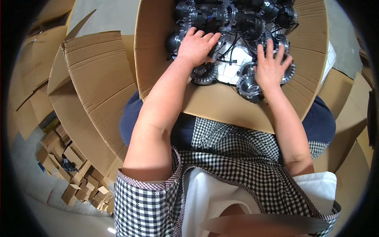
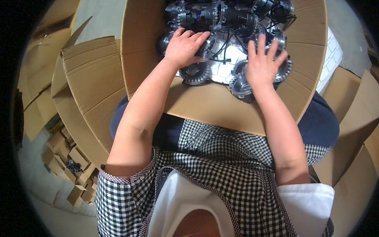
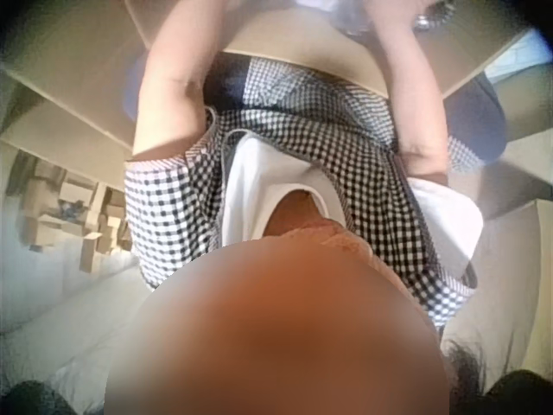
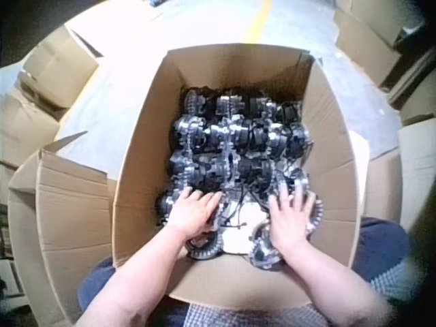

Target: The person packs black plastic electronic components by hand, transferring them from a bulk container into the individual cells of a grid-partitioned shipping box.

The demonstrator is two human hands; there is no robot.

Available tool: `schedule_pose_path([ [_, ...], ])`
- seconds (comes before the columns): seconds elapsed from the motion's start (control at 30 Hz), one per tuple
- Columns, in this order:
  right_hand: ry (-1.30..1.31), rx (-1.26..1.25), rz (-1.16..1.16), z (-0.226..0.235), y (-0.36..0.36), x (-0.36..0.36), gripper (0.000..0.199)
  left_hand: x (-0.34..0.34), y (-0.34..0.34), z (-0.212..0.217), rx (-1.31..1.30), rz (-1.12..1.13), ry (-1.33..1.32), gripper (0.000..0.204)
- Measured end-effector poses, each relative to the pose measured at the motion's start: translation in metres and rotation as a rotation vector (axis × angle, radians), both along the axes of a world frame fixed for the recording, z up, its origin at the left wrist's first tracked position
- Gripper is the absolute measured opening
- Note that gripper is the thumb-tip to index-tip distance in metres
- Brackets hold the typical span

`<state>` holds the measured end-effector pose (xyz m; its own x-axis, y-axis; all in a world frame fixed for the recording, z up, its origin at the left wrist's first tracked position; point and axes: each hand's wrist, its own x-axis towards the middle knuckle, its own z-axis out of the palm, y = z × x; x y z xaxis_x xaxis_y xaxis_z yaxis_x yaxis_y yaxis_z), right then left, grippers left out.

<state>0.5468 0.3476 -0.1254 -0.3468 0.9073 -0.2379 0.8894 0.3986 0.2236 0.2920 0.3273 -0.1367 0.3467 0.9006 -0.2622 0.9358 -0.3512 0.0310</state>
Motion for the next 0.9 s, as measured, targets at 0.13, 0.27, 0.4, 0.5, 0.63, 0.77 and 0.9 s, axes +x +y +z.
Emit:
schedule_pose_path([
  [0.13,0.102,0.008,-0.183,0.005,0.011,0.016,0.072,0.002,0.003,-0.003,0.026,-0.016,-0.026,0.085],
  [0.27,0.390,-0.079,-0.308,0.017,0.013,0.027,0.069,-0.002,0.002,-0.005,0.038,-0.020,-0.036,0.086],
  [0.4,0.687,-0.064,-0.237,0.044,0.016,0.033,0.063,-0.005,-0.001,-0.005,0.030,0.008,-0.029,0.086],
  [0.5,1.024,-0.233,-0.327,0.053,0.011,-0.001,0.065,-0.005,-0.003,-0.003,0.035,0.002,-0.039,0.086],
  [0.63,1.248,-0.555,-0.509,0.006,0.016,-0.027,0.079,-0.001,0.000,-0.003,0.034,0.006,-0.066,0.085],
  [0.77,1.853,-1.031,-0.992,-0.016,0.032,-0.002,0.069,-0.003,0.002,0.000,0.019,0.007,-0.066,0.085],
  [0.9,2.153,-1.285,-1.221,-0.063,0.024,0.004,0.044,-0.002,0.004,0.001,-0.018,0.020,-0.064,0.085],
])
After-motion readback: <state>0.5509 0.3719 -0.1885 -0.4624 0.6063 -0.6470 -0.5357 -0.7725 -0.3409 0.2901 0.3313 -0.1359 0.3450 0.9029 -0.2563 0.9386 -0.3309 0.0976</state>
